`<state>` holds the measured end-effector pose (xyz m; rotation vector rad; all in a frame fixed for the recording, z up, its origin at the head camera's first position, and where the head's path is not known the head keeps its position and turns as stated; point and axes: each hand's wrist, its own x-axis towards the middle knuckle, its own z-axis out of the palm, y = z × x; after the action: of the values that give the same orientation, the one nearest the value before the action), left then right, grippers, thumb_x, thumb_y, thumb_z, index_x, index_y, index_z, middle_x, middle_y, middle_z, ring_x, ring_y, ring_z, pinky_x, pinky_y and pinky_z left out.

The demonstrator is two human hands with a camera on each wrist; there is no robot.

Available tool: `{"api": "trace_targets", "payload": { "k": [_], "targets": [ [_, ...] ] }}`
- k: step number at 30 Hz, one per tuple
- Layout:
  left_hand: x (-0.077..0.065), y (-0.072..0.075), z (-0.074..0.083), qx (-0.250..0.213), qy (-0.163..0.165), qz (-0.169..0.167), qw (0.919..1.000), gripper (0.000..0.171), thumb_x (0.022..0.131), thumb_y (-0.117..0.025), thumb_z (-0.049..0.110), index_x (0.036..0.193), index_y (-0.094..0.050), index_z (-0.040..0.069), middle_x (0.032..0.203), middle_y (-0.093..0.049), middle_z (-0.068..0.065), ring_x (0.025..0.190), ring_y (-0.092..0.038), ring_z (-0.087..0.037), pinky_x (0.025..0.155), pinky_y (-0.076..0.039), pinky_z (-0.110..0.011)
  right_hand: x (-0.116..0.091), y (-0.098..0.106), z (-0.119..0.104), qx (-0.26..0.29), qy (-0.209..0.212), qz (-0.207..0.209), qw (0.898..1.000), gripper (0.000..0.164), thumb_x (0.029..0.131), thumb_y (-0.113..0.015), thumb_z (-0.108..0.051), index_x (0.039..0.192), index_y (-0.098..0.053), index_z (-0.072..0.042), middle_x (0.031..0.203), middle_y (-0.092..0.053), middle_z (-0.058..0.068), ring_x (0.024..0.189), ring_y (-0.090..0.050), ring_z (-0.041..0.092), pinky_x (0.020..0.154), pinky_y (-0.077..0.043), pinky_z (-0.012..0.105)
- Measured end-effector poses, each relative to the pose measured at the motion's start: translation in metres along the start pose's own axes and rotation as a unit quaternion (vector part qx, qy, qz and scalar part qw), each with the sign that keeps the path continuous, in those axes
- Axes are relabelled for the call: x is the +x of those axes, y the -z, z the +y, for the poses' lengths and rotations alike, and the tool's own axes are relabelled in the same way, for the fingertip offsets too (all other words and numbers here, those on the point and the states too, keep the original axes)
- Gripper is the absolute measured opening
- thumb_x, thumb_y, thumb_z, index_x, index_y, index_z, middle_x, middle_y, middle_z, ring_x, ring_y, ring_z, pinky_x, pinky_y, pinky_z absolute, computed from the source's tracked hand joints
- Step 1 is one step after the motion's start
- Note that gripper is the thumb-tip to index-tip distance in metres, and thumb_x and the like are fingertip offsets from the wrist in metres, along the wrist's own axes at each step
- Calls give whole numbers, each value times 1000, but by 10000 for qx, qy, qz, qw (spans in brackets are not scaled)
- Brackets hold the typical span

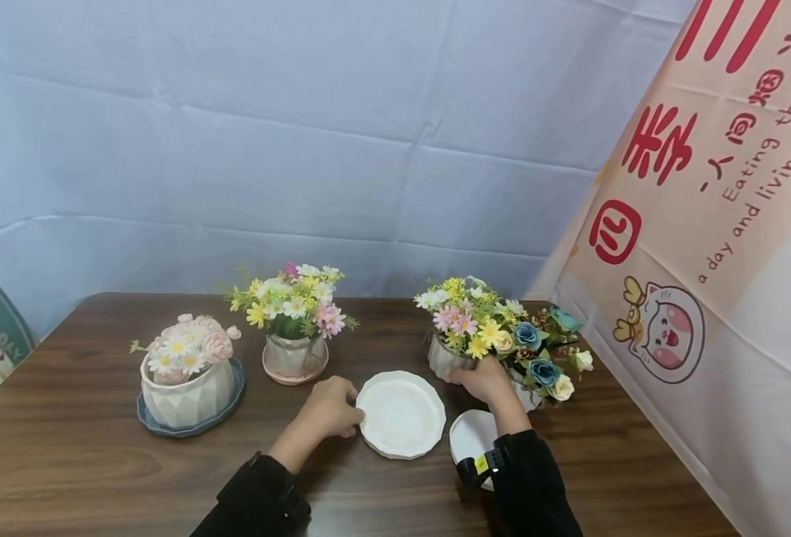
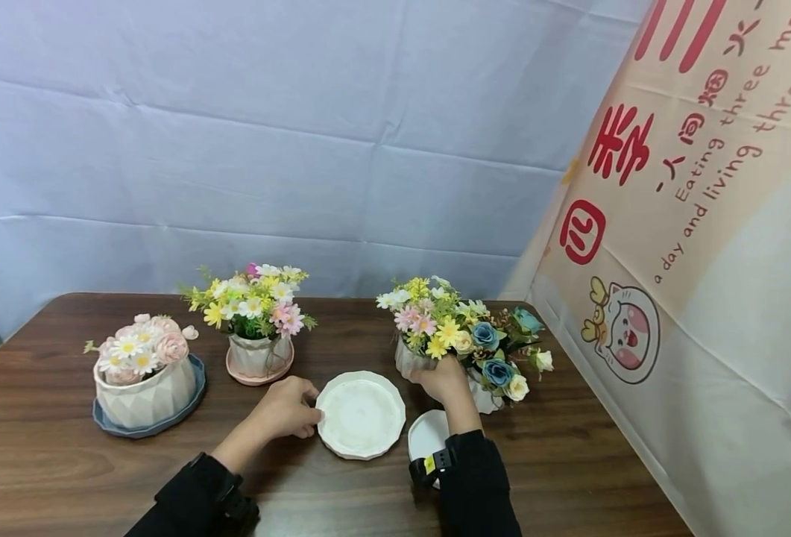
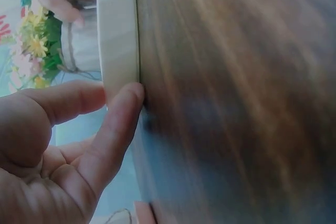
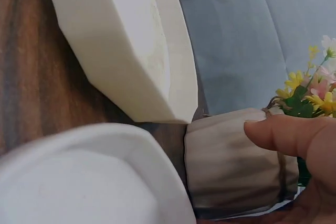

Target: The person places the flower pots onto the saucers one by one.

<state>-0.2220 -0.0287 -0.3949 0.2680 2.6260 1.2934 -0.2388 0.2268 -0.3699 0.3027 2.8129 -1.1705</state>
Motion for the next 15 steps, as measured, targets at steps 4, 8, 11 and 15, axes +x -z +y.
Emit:
{"api": "trace_targets", "payload": {
  "k": [4, 8, 11, 15],
  "targets": [
    [-1, 1, 0, -22, -50, 18, 10000, 19, 72, -64, -3, 90, -62, -8, 72, -57, -10, 45, -60, -14, 43, -49, -23, 6, -2, -2, 212, -79, 133, 9997, 59, 85, -63, -20, 135, -41, 4, 125, -47, 29, 105, -51, 40, 83, -45, 49],
    [-1, 0, 0, -62, -77, 18, 9999, 17, 71, -63, -4, 88, -62, -8, 72, -57, -11, 44, -60, -14, 43, -49, -23, 9, -4, -6, 466, -253, 251, 9983, 57, 85, -64, -19, 135, -43, 1, 123, -50, 27, 100, -54, 39, 74, -50, 46],
    [-1, 0, 0, -83, -82, 16, 9999, 18, 71, -61, -5, 88, -62, -8, 75, -58, -14, 44, -59, -13, 42, -49, -23, 11, -5, -9, 702, -378, 289, 9964, 61, 86, -65, -20, 137, -39, 0, 125, -47, 28, 102, -54, 43, 69, -53, 47],
    [-1, -1, 0, -228, -49, -48, 9997, 20, 71, -59, -7, 91, -61, -10, 74, -57, -15, 43, -60, -15, 43, -50, -24, 14, -6, -11, 340, -377, 459, 9977, 66, 85, -67, -25, 137, -38, 1, 128, -44, 29, 101, -54, 44, 70, -52, 47]
  ]
}}
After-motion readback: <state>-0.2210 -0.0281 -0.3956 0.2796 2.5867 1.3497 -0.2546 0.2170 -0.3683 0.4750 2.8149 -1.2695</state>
